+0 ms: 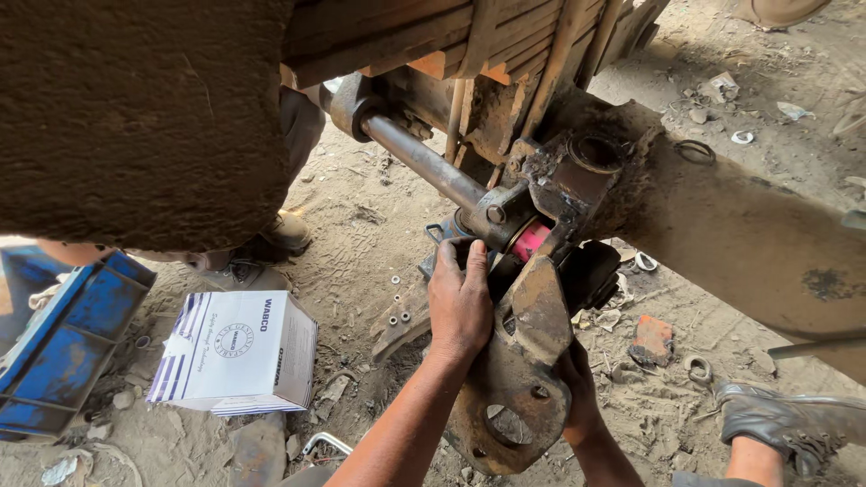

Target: The person installs a new bushing into a vehicle's leaf spring suspension assembly. They align the bushing with the mounting hole, insert it, and adjust the surrounding metal bracket to secure the part in place.

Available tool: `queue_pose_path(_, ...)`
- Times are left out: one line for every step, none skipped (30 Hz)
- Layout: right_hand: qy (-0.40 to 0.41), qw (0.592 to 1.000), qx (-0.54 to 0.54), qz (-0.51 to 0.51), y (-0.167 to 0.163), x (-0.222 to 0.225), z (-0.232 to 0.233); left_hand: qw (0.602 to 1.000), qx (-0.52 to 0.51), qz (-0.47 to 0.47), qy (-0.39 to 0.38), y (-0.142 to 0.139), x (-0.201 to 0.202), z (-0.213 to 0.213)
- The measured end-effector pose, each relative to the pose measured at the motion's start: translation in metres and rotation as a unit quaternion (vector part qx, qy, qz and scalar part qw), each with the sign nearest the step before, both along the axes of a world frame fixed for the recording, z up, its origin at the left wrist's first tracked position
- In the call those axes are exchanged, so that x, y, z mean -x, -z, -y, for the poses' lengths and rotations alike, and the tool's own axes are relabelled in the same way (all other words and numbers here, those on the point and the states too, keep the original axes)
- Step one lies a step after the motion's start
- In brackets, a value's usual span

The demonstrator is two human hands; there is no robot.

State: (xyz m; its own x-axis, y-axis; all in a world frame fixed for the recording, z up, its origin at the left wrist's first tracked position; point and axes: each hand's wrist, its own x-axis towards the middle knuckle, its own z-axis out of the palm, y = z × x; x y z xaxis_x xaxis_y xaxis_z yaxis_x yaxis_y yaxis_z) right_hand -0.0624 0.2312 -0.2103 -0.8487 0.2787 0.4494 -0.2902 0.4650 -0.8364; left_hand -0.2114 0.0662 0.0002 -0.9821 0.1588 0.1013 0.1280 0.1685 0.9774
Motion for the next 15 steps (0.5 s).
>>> queue_pose_path(0.001,0.983,0.183,0.027,0.0036,0.0014,-0.001,1.0,-0.001,-0.007,-0.004,0.0005,0.0004,-0.0001)
queue_pose_path(0.001,0.931,0.36,0.053,0.0068,0.0031,-0.0012,1.0,-0.001,-0.016,-0.008,0.0009,0.0009,-0.0004)
queue_pose_path(0.0,0.847,0.525,0.077,0.0092,0.0042,-0.0012,1.0,-0.003,-0.018,-0.008,0.0015,0.0013,-0.0005)
queue_pose_path(-0.007,0.861,0.504,0.068,0.0106,0.0042,-0.001,1.0,-0.006,-0.02,-0.007,0.0021,0.0015,-0.0006)
queue_pose_path(-0.015,0.874,0.482,0.059,0.0112,0.0044,-0.0007,1.0,-0.008,-0.021,-0.007,0.0024,0.0017,-0.0007)
queue_pose_path(-0.022,0.887,0.459,0.05,0.0111,0.0043,-0.0005,1.0,-0.007,-0.022,-0.007,0.0028,0.0016,-0.0006)
queue_pose_path(-0.028,0.887,0.458,0.053,0.0101,0.0038,-0.0003,1.0,-0.006,-0.023,-0.008,0.003,0.0014,-0.0005)
queue_pose_path(-0.034,0.888,0.456,0.055,0.0088,0.004,-0.0005,1.0,-0.004,-0.025,-0.009,0.0029,0.0014,-0.0003)
queue_pose_path(-0.04,0.888,0.455,0.058,0.0079,0.0036,-0.001,1.0,-0.002,-0.024,-0.01,0.003,0.0011,-0.0001)
queue_pose_path(-0.029,0.882,0.466,0.068,0.0076,0.0039,-0.002,1.0,0.0,-0.023,-0.012,0.0028,0.0009,-0.0001)
queue_pose_path(-0.018,0.875,0.477,0.078,0.0076,0.0041,-0.003,1.0,0.002,-0.022,-0.012,0.0028,0.0007,-0.0001)
queue_pose_path(-0.007,0.869,0.488,0.087,0.0075,0.0043,-0.0038,1.0,0.003,-0.022,-0.014,0.0026,0.0006,-0.0002)
queue_pose_path(-0.004,0.872,0.48,0.095,0.0079,0.0047,-0.0044,1.0,0.004,-0.022,-0.016,0.0026,0.0006,-0.0003)
queue_pose_path(-0.001,0.875,0.473,0.102,0.0085,0.0045,-0.0047,1.0,0.005,-0.021,-0.018,0.0026,0.0006,-0.0004)
queue_pose_path(0.003,0.878,0.466,0.11,0.0092,0.0045,-0.005,1.0,0.007,-0.017,-0.017,0.0025,0.0007,-0.0004)
